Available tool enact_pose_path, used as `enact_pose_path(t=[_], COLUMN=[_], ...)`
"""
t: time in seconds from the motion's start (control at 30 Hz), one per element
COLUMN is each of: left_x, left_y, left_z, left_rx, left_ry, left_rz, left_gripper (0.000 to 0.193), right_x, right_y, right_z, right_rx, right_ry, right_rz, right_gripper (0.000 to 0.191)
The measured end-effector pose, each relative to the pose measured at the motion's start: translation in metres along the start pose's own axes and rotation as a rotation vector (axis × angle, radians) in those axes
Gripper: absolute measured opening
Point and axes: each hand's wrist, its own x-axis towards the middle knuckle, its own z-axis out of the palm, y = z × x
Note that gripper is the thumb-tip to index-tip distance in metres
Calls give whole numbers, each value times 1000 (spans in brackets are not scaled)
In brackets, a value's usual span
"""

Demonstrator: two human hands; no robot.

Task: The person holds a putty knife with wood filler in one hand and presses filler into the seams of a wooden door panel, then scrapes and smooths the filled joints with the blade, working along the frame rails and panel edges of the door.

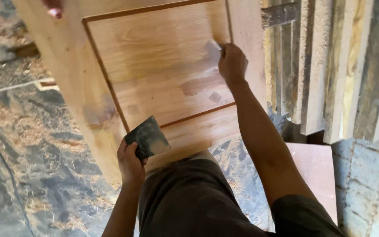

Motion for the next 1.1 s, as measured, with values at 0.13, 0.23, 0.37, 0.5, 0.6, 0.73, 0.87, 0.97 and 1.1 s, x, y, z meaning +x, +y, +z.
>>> enact_pose_path(t=[0.13,0.23,0.37,0.5,0.6,0.73,0.87,0.97,1.1], left_x=[0,1,7,10,3,-3,-10,-13,-11], left_y=[1,4,3,-1,-2,1,-1,-5,-10], left_z=[-16,-31,-51,-69,-79,-85,-95,-104,-115], left_rx=[3,-2,-172,-186,-194,-203,-211,-238,-246], left_ry=[84,131,65,106,110,131,139,148,163], left_rz=[24,73,157,188,174,176,163,126,142], left_gripper=[22,17,20,20,20,20,20,18,21], right_x=[-12,-54,-99,-145,-158,-125,-115,-130,-122], right_y=[-12,-1,28,-7,-59,-127,-167,-163,-124], right_z=[6,1,-6,32,43,58,67,61,46], right_rx=[78,63,46,121,242,202,41,7,-3], right_ry=[-244,-295,-102,-188,-278,-193,-112,-145,-171], right_rz=[-182,-304,25,-152,-300,-450,-688,-745,-560], right_gripper=[29,26,20,21,19,29,41,44,39])
